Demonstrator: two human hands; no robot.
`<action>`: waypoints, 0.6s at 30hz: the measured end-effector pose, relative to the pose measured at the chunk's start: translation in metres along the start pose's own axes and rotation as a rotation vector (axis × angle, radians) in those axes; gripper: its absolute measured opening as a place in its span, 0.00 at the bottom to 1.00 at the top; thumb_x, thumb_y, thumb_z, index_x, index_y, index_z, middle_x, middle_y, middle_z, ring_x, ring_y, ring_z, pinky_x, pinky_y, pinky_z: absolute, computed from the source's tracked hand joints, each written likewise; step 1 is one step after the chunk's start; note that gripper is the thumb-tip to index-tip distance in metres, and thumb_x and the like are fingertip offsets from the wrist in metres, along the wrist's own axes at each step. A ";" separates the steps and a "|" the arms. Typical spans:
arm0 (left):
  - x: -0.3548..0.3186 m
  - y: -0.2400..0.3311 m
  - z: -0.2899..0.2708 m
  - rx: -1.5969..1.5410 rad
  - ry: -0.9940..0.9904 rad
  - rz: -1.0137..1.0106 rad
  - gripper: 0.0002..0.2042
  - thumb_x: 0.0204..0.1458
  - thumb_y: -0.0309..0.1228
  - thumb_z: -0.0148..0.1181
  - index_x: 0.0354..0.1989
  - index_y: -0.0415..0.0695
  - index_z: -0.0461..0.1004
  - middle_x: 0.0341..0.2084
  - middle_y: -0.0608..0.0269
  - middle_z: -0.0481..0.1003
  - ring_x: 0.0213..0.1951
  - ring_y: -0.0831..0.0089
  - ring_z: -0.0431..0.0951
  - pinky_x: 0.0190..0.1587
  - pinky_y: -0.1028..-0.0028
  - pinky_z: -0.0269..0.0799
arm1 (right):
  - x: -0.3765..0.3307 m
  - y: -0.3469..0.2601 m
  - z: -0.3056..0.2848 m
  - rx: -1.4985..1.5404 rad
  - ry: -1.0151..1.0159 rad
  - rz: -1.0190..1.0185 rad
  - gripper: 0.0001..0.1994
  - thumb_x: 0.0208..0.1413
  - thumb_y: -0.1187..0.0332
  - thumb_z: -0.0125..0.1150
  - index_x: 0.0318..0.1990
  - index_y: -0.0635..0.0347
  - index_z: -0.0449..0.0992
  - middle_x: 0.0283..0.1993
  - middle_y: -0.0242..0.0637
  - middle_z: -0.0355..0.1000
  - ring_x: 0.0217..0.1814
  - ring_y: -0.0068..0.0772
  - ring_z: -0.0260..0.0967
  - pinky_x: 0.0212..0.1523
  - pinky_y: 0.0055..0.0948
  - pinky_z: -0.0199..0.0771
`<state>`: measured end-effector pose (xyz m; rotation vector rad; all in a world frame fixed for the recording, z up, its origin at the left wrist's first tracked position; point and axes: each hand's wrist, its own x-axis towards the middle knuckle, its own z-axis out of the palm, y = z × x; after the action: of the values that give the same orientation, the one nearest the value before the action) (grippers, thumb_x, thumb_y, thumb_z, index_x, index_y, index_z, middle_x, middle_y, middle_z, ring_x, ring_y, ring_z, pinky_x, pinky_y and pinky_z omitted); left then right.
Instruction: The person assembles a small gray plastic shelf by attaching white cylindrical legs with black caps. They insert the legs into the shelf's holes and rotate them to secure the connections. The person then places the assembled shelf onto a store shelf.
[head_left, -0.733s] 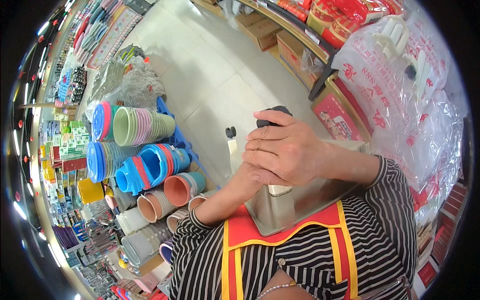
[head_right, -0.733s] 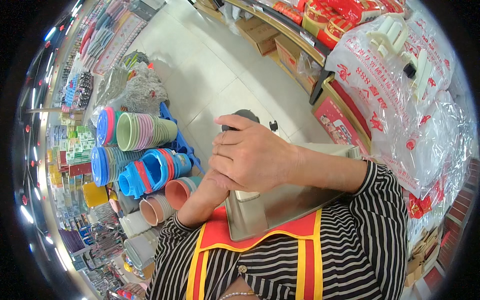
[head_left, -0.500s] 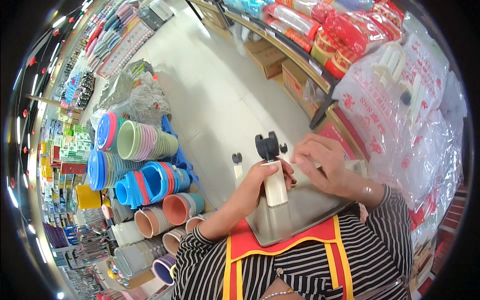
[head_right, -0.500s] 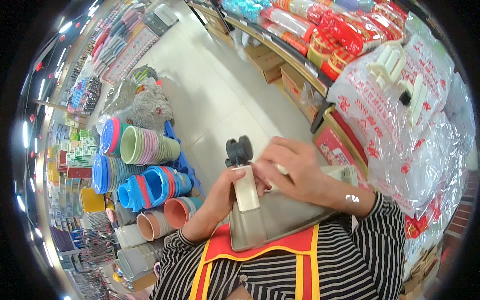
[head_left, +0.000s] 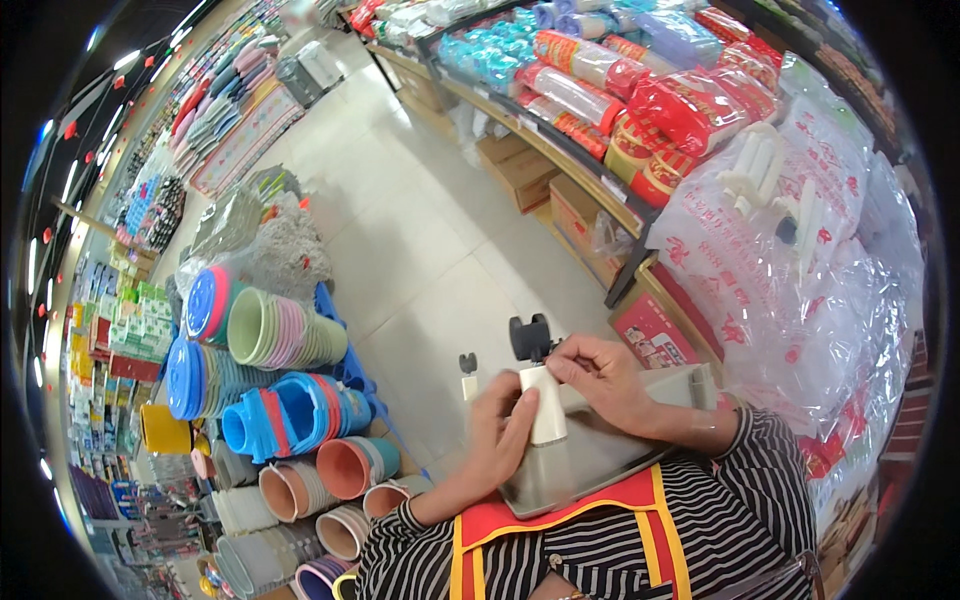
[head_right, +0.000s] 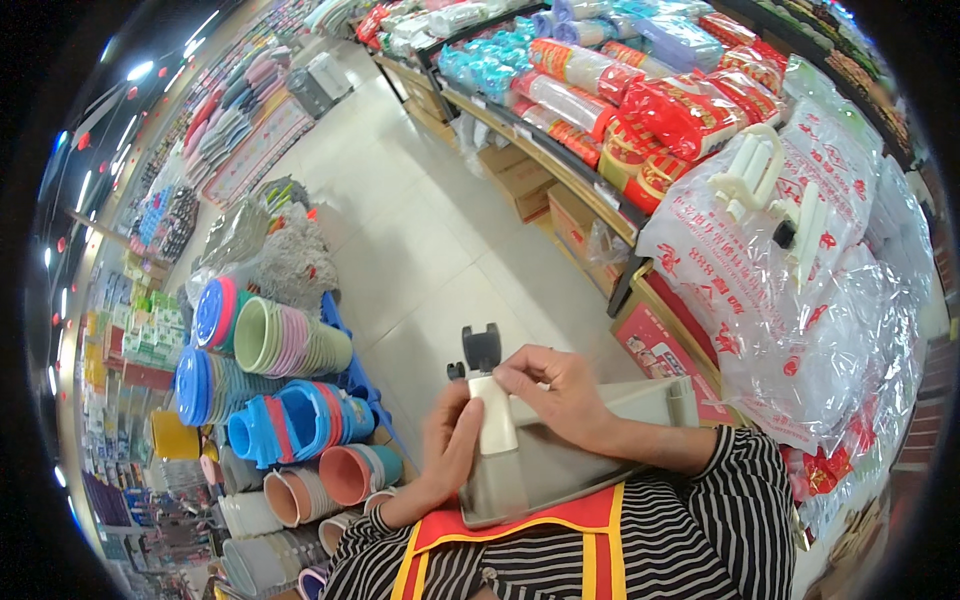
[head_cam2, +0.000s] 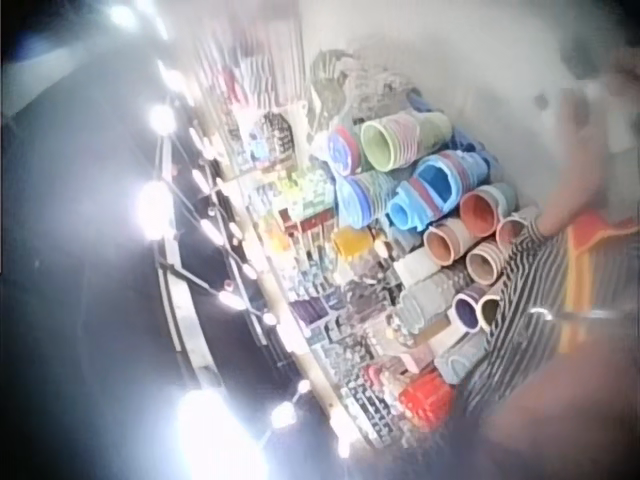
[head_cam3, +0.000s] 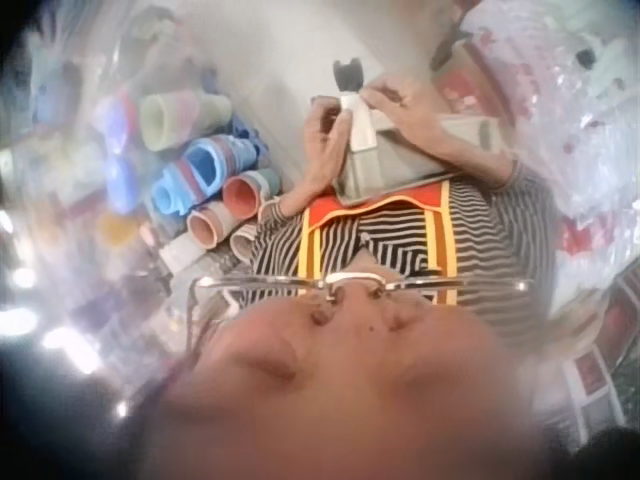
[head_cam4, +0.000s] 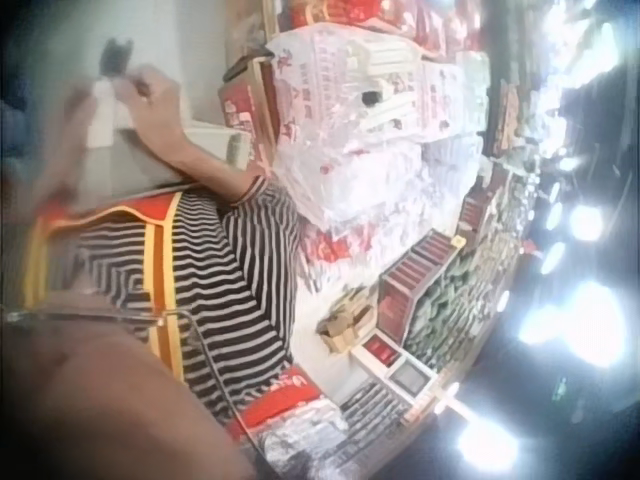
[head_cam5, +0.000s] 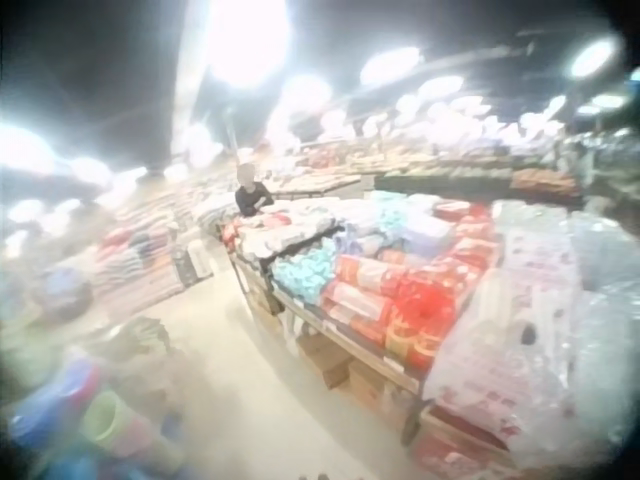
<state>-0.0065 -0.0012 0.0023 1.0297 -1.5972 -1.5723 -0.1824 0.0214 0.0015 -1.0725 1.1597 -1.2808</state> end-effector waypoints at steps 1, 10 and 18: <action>0.001 -0.003 0.001 -0.027 0.088 0.099 0.08 0.58 0.28 0.51 0.42 0.37 0.69 0.33 0.61 0.70 0.37 0.78 0.71 0.38 0.78 0.69 | 0.000 0.000 0.001 -0.026 -0.006 -0.016 0.08 0.58 0.70 0.56 0.35 0.68 0.74 0.29 0.31 0.71 0.33 0.16 0.67 0.37 0.20 0.68; 0.022 -0.003 0.004 0.047 0.222 0.402 0.11 0.42 0.15 0.62 0.36 0.36 0.75 0.36 0.58 0.72 0.37 0.73 0.73 0.40 0.77 0.72 | 0.002 0.005 0.001 0.166 -0.006 0.014 0.07 0.57 0.72 0.58 0.38 0.69 0.75 0.34 0.30 0.73 0.37 0.14 0.67 0.38 0.17 0.69; 0.026 0.002 0.005 0.043 0.173 0.377 0.11 0.42 0.15 0.61 0.36 0.36 0.73 0.34 0.58 0.71 0.35 0.74 0.73 0.37 0.78 0.72 | -0.002 0.000 0.002 0.188 0.052 0.024 0.08 0.56 0.73 0.59 0.40 0.69 0.75 0.35 0.31 0.74 0.38 0.15 0.68 0.40 0.17 0.69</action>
<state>-0.0233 -0.0220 0.0025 0.8040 -1.5997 -1.1694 -0.1806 0.0234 0.0017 -0.8890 1.0640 -1.3771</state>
